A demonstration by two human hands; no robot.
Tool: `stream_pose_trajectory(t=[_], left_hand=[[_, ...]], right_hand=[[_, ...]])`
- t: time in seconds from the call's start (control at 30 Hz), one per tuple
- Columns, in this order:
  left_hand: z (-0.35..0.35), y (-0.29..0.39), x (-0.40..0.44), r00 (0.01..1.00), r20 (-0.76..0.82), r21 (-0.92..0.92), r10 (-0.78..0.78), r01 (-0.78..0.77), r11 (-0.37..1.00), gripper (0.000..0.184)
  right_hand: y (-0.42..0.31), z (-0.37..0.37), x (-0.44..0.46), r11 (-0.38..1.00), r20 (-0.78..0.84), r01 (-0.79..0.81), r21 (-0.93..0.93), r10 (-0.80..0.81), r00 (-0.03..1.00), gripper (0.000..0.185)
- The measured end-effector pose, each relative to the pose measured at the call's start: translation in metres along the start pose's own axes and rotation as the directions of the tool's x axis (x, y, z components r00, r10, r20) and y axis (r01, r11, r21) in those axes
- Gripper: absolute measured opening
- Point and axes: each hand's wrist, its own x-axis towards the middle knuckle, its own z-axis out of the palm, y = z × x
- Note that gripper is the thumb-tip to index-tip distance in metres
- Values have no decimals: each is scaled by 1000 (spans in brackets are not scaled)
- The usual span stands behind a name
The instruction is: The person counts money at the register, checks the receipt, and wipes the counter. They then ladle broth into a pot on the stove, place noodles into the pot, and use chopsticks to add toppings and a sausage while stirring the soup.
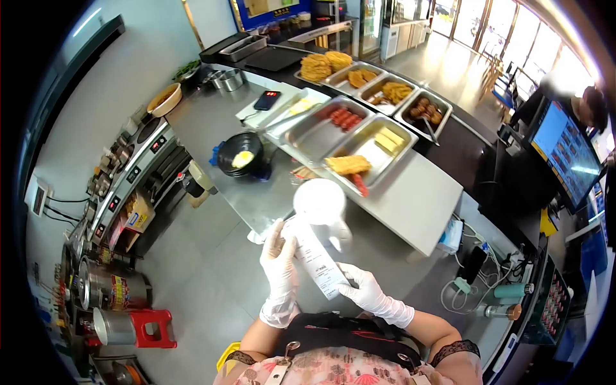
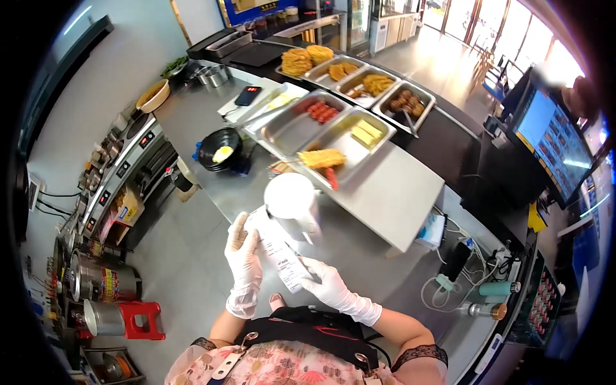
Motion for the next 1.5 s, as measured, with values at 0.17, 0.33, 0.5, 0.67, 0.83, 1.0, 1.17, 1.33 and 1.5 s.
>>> stream_pose_trajectory(t=[0.17, 0.33, 0.5, 0.67, 0.83, 1.0, 1.17, 1.33, 1.5], left_hand=[[-140, 68, 73, 990, -98, 54, 97, -92, 994, 47], [-260, 133, 139, 953, -222, 180, 205, -167, 969, 49], [-339, 169, 208, 924, -262, 337, 278, -182, 924, 49], [-405, 169, 294, 924, -323, 242, 204, -127, 962, 49], [-435, 188, 410, 928, -311, 352, 203, -86, 932, 49], [-472, 207, 534, 948, -258, 396, 188, -74, 915, 51], [-491, 205, 664, 977, -109, 605, 181, -79, 792, 53], [-527, 167, 829, 995, -95, 604, 35, 30, 796, 53], [-563, 125, 1013, 999, 13, 633, -34, 18, 774, 55]], right_hand=[[22, 123, 95, 980, 128, 40, -194, -15, 992, 57], [38, 232, 186, 993, 237, 8, -118, 20, 971, 58], [74, 299, 278, 935, 254, 191, -298, -115, 960, 23], [106, 340, 366, 970, 308, -20, -242, 96, 946, 53], [126, 371, 484, 962, 253, 83, -260, -15, 967, 54], [110, 399, 597, 980, 255, 53, -194, -2, 967, 53], [112, 412, 701, 985, 164, 25, -172, 4, 987, 50], [147, 423, 829, 996, 49, -88, -8, 88, 995, 41], [173, 437, 966, 958, -146, -215, -193, 188, 971, 32]])
